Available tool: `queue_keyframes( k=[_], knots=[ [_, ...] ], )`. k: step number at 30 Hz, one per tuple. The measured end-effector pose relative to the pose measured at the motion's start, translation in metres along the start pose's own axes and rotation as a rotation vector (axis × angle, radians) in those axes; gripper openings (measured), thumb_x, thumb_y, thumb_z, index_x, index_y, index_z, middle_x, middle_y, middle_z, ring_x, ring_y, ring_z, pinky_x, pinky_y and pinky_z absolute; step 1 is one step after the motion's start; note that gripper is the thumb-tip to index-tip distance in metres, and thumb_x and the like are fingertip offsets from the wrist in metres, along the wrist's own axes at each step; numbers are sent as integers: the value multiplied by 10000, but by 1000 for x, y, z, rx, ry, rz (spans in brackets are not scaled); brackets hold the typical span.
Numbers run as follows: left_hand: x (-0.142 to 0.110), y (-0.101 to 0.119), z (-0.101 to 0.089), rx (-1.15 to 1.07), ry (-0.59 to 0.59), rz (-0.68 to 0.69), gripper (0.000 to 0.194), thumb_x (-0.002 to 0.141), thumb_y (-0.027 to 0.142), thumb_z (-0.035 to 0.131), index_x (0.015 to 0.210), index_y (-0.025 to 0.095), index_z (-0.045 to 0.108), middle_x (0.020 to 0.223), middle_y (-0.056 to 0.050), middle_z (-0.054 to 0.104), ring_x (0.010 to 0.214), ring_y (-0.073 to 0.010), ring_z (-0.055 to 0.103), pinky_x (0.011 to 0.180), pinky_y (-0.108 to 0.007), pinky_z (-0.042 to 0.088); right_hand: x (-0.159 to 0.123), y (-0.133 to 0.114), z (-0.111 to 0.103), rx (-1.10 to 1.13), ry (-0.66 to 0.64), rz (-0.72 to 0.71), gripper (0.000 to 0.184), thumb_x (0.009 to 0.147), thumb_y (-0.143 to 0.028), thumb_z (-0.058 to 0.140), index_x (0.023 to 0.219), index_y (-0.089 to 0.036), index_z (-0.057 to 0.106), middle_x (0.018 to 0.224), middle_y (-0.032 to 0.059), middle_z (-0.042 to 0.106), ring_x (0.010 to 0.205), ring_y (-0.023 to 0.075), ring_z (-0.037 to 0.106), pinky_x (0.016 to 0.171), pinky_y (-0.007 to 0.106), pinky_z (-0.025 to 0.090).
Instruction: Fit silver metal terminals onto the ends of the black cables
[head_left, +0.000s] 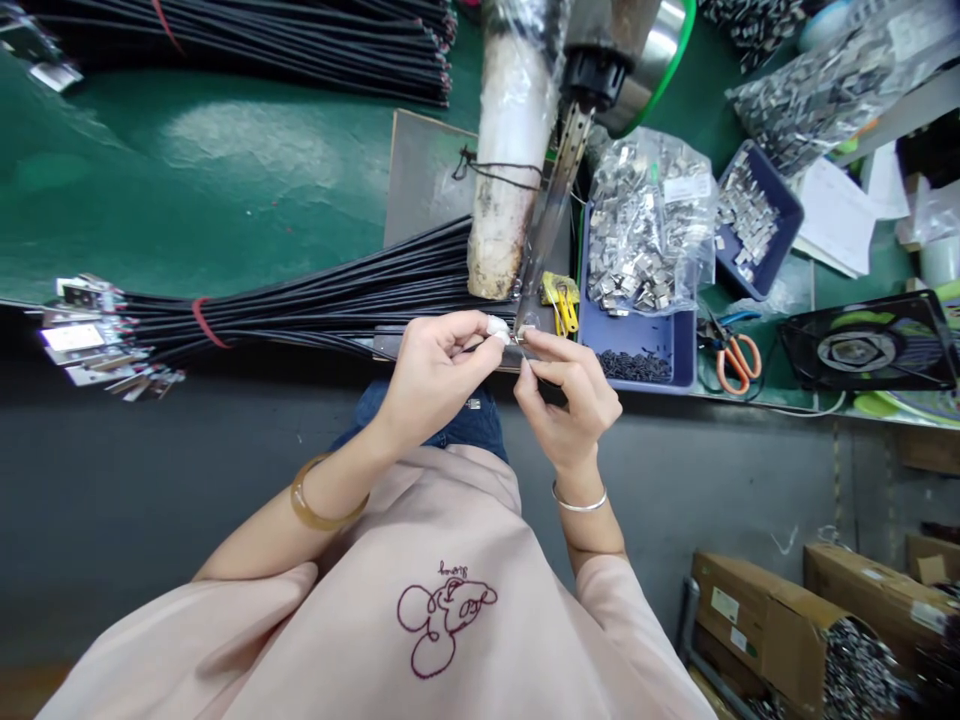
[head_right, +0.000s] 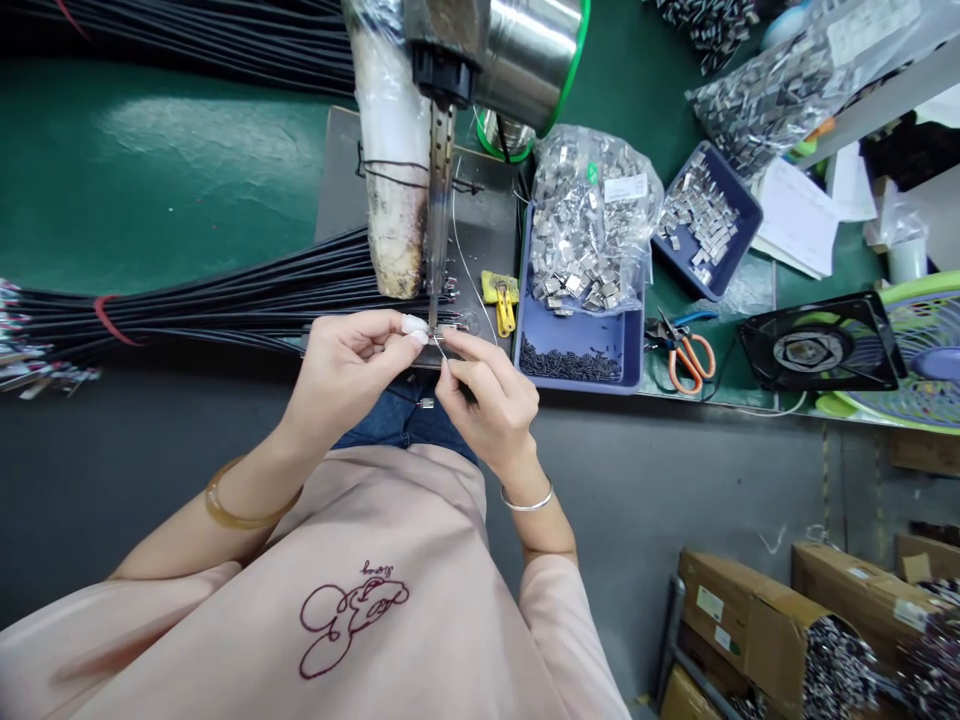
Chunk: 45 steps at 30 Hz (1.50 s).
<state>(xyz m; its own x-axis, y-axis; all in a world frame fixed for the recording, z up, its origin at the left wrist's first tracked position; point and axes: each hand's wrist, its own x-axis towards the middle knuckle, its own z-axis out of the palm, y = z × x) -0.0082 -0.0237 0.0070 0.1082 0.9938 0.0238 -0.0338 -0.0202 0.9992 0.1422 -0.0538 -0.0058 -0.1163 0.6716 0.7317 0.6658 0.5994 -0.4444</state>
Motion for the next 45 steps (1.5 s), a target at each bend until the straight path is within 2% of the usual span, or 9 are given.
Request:
queue_keyframes(
  k=[6,11,16,19,23,25,30,34,45],
  knots=[
    [1,5,-1,-1,-4,8,153,791,180,620,648,134,644,559,38,392,510,-51,296,443,-182,228,5,-2,-2,-64,-3,-30,229,830,-30,671,897,-243,620,1060,51,779,920,164,769,787,283,670],
    [-1,1,-1,-6,-13,-49,135,787,195,634,672,138,675,567,28,431,526,-62,341,464,-188,283,2,-2,-5,-97,-41,-63,216,818,-41,683,867,-230,591,1049,74,790,911,165,773,786,267,660],
    [-5,-1,-2,11,-36,-53,137,793,203,640,683,138,688,544,35,424,502,-56,316,455,-195,263,1,-2,-7,-85,-36,-65,215,825,-35,682,916,-218,613,1033,82,792,913,165,771,785,270,653],
    [-8,-1,-3,50,-66,-28,122,795,190,640,717,141,719,533,38,454,492,-54,318,453,-195,254,4,-5,-7,-76,-9,9,196,840,-50,684,925,-222,647,1026,61,788,922,161,765,766,265,646],
    [-11,1,-3,82,-34,28,114,784,171,641,734,150,742,631,12,598,538,-67,414,493,-198,317,8,-10,-9,92,-71,240,127,874,-96,660,872,-223,659,993,24,771,893,143,757,704,249,642],
    [-10,1,-2,97,1,54,101,766,154,645,706,151,726,613,21,570,524,-64,378,481,-210,284,10,-12,-9,130,-87,280,109,876,-110,654,846,-214,650,992,24,762,882,144,752,726,270,647],
    [-5,0,1,101,61,78,112,735,117,636,632,155,659,586,35,456,524,-66,315,481,-235,234,13,-13,-8,69,-81,252,124,866,-107,647,806,-214,626,984,28,744,937,166,728,805,337,639],
    [-2,2,3,108,73,65,105,725,120,626,628,156,643,567,43,415,517,-65,287,477,-240,215,15,-11,-5,58,-85,262,136,870,-106,640,793,-215,615,970,25,737,948,163,718,794,326,629],
    [0,8,3,75,66,35,98,719,102,613,635,148,635,568,46,436,494,-47,275,447,-216,204,16,-5,-4,101,-72,216,138,856,-97,652,820,-227,621,981,25,737,950,172,718,804,341,619]
  ],
)
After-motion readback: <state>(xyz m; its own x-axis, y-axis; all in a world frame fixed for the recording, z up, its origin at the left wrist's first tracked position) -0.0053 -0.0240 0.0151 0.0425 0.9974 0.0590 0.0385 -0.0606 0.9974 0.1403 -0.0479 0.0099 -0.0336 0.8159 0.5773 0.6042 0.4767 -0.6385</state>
